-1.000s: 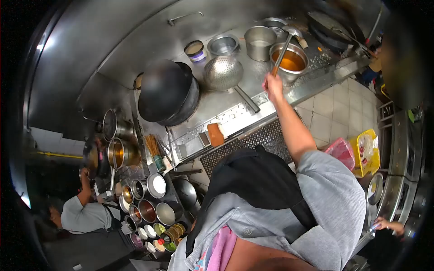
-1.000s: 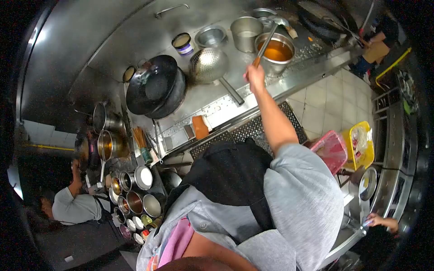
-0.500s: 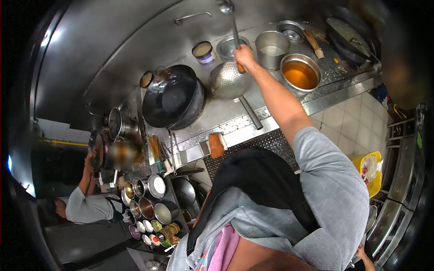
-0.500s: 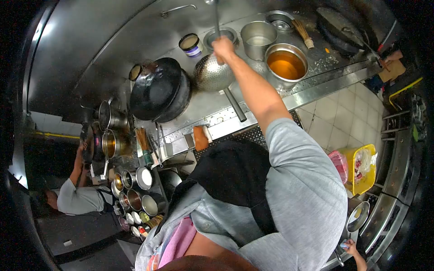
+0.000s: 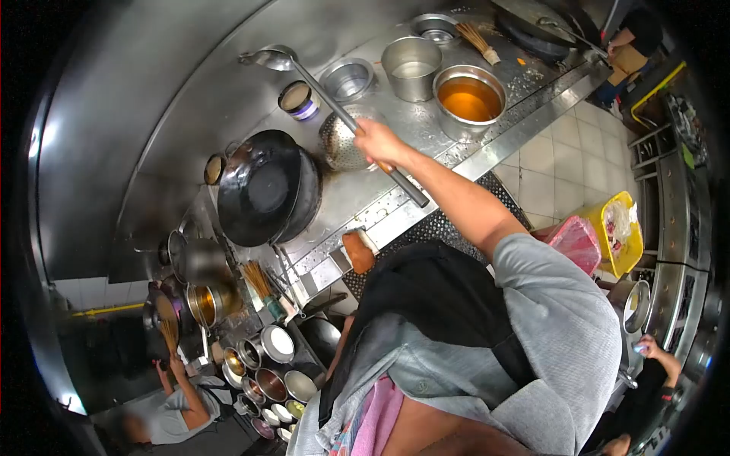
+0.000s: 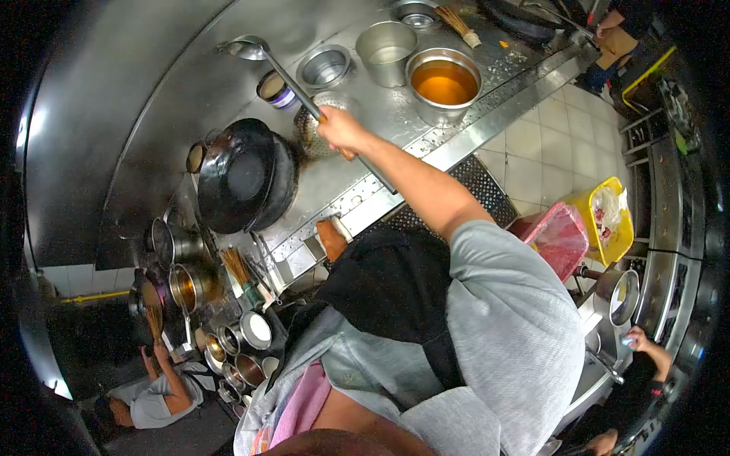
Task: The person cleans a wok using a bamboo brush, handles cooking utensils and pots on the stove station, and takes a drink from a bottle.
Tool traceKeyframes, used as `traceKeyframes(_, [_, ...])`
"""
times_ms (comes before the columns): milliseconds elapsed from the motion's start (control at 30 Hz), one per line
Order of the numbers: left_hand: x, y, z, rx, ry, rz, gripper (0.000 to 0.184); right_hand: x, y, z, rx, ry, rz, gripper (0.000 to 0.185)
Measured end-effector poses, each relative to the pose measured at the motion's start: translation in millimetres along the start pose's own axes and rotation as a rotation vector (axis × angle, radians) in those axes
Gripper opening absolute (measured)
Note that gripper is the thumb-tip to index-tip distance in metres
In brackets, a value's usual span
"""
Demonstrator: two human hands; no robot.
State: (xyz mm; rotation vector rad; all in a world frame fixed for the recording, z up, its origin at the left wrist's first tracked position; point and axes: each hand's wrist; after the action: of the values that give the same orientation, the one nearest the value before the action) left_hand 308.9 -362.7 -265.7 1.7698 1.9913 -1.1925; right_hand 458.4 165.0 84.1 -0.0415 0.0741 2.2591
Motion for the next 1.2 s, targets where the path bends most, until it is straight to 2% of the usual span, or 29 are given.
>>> traceKeyframes(133, [19.8, -19.4, 2.8, -0.139, 0.243, -0.031, 0.028, 44.2, 5.5, 7.8, -0.072, 0.024, -0.078, 0.027])
traceKeyframes(167, [19.6, -23.5, -2.1, -0.144, 0.242, -0.039, 0.028, 54.4, 6.9, 5.3, -0.127, 0.010, -0.102, 0.029])
traceKeyframes(233, [12.9, -32.4, -31.9, -0.258, -0.069, -0.072, 0.026, 58.2, 12.9, 2.6, -0.188, 0.000, -0.120, 0.031])
traceKeyframes(333, [1.0, -38.2, -46.8, -0.309, -0.113, -0.089, 0.024, 55.9, 20.7, 4.6, -0.157, -0.040, -0.163, 0.028])
traceKeyframes(367, [-1.6, -40.9, -45.5, -0.315, -0.114, -0.092, 0.024, 56.2, 20.7, 4.2, -0.160, -0.039, -0.157, 0.028])
traceKeyframes(433, [-6.1, -48.0, -41.5, -0.616, 0.153, 0.009, 0.024, 57.1, 20.3, 8.0, -0.146, -0.001, -0.162, 0.029])
traceKeyframes(500, [-34.6, -55.3, -76.3, -0.529, 0.172, -0.047, 0.025, 58.4, 23.0, 9.0, -0.137, -0.028, -0.172, 0.030])
traceKeyframes(567, [-41.4, -58.0, -82.4, -0.439, 0.196, -0.096, 0.025, 59.4, 24.6, 9.6, -0.153, 0.001, -0.185, 0.033])
traceKeyframes(633, [-39.7, -62.0, -83.6, -0.564, 0.056, -0.008, 0.025, 58.8, 27.4, 6.1, -0.156, -0.005, -0.197, 0.035])
traceKeyframes(667, [-43.6, -67.2, -99.5, -0.562, 0.060, -0.001, 0.025, 59.1, 27.9, 3.5, -0.132, -0.012, -0.200, 0.036])
traceKeyframes(733, [-58.5, -77.1, -145.7, -0.265, 0.254, -0.085, 0.026, 58.5, 26.6, 0.6, -0.109, -0.016, -0.212, 0.037])
traceKeyframes(800, [-81.0, -98.9, -223.8, -0.164, 0.266, -0.117, 0.026, 57.9, 27.5, 1.6, -0.160, -0.032, -0.197, 0.025])
traceKeyframes(833, [-80.1, -104.8, -250.9, -0.068, 0.275, -0.160, 0.027, 55.6, 27.5, 1.1, -0.165, -0.028, -0.210, 0.025])
traceKeyframes(867, [-68.3, -107.7, -262.3, -0.070, 0.282, -0.150, 0.027, 52.7, 29.0, 1.0, 0.013, 0.014, -0.165, 0.023])
traceKeyframes(933, [-45.0, -116.4, -285.7, -0.300, 0.363, -0.040, 0.028, 44.1, 34.2, 0.7, 0.313, 0.083, -0.094, 0.019])
traceKeyframes(967, [-33.9, -120.6, -305.1, -0.301, 0.369, -0.043, 0.028, 35.6, 36.9, -0.1, 0.310, 0.078, -0.092, 0.019])
traceKeyframes(1033, [-19.0, -130.0, -351.2, -0.291, 0.430, -0.019, 0.033, 11.9, 44.6, -5.1, 0.748, 0.080, 0.006, 0.025])
traceKeyframes(1133, [-1.8, -133.0, -419.0, -0.458, 0.520, 0.002, 0.042, -19.0, 57.2, -11.2, 0.891, 0.096, 0.090, 0.031])
traceKeyframes(1167, [1.8, -133.1, -441.2, -0.454, 0.518, -0.001, 0.042, -25.3, 56.2, -12.0, 0.832, 0.087, 0.115, 0.032])
traceKeyframes(1200, [4.9, -131.4, -462.6, -0.701, 0.542, 0.127, 0.043, -28.5, 55.0, -16.1, 0.818, 0.084, 0.174, 0.032])
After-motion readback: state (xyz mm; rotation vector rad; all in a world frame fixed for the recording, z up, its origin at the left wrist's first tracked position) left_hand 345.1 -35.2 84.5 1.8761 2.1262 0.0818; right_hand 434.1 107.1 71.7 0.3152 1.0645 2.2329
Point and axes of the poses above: each hand's wrist, its own x-axis towards the middle knuckle, its own y-axis out of the palm, z = x × y, and after that the axes turned 13 degrees about x, right-handed
